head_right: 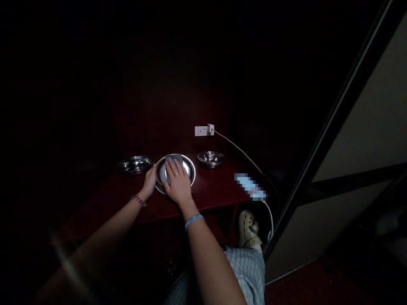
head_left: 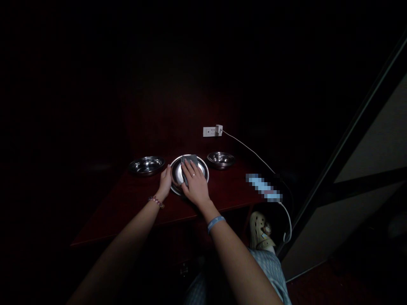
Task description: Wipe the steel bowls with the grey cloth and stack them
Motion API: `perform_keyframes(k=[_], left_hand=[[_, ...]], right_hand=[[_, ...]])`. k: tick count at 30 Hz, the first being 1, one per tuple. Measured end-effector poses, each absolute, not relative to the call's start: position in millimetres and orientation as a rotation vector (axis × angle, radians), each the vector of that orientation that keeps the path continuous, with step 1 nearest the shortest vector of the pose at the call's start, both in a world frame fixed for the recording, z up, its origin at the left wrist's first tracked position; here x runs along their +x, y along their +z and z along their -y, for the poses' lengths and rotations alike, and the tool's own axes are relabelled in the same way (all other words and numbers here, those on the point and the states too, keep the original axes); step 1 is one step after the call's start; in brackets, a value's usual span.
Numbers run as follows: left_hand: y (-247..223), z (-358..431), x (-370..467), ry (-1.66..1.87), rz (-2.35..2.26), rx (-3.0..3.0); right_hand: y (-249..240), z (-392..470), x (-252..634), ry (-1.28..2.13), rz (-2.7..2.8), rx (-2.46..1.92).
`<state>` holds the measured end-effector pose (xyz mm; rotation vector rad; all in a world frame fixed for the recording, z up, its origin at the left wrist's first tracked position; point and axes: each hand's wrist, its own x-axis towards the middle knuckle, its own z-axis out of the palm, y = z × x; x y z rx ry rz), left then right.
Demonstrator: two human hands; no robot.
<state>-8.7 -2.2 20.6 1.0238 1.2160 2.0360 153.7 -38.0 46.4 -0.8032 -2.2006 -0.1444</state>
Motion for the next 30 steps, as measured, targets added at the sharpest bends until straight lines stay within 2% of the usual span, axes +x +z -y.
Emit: perform_keyframes(k=[15, 30], left_hand=[[14.0, -3.8, -10.8, 2.055, -1.247, 1.021], [3.3, -11.7, -21.6, 2.086, -1.264, 0.998]], right_hand=[[38.2, 32.6, 179.4, -0.107, 2.127, -0.956], [14.3, 10.0, 183.1, 0.439, 1.785, -0.954]])
